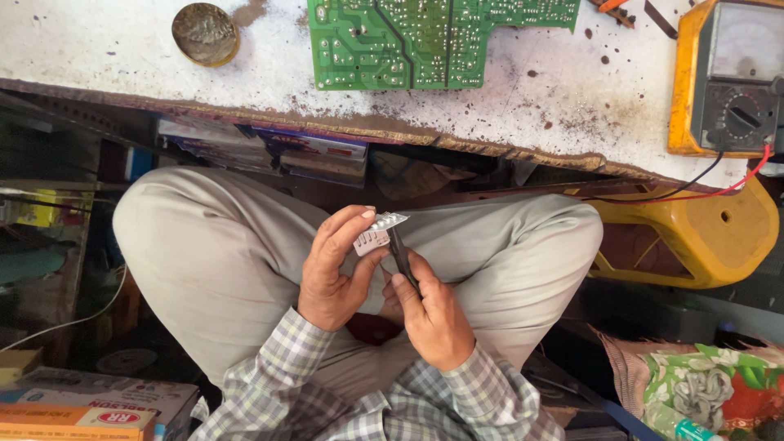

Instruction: The person tests a circuit board with a multimeter, flips it over, and uses a soldering iron on the backside. They then handle a small white component and test it with the multimeter probes.

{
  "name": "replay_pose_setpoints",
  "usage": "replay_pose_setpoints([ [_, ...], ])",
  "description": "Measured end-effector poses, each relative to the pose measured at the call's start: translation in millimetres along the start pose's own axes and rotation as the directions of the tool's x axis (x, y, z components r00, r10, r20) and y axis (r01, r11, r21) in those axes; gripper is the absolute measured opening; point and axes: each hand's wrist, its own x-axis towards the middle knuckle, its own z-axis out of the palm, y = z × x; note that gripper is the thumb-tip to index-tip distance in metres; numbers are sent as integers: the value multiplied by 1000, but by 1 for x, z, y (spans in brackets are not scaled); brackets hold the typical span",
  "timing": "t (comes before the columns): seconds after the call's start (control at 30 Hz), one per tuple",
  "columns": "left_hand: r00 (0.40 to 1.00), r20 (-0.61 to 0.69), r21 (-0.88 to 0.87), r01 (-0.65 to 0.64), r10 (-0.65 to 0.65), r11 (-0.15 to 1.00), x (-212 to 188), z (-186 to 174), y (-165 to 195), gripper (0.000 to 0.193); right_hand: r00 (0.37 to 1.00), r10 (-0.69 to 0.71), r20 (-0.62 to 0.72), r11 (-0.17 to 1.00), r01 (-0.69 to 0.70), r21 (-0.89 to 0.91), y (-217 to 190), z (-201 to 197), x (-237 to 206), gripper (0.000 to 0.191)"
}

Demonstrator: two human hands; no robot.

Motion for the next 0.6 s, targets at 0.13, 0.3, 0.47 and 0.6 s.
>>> replay_pose_setpoints([
  [0.13,1000,-1,-27,31,-31,999,0,1,-3,59,998,-60,-30,990,56,-126,-3,1,3,38],
  [0.3,1000,-13,-3,17,-17,1000,-1,3,-5,59,998,35,-51,989,-41,-142,-6,7,5,38],
  [0.47,998,9,-44,56,-55,998,-2,4,-7,58,999,-14,-43,994,9,-105,-5,7,4,39],
  [0.6,989,49,-165,145,-138,976,-4,3,-9,59,995,-45,-94,980,26,-195,-2,11,3,38],
])
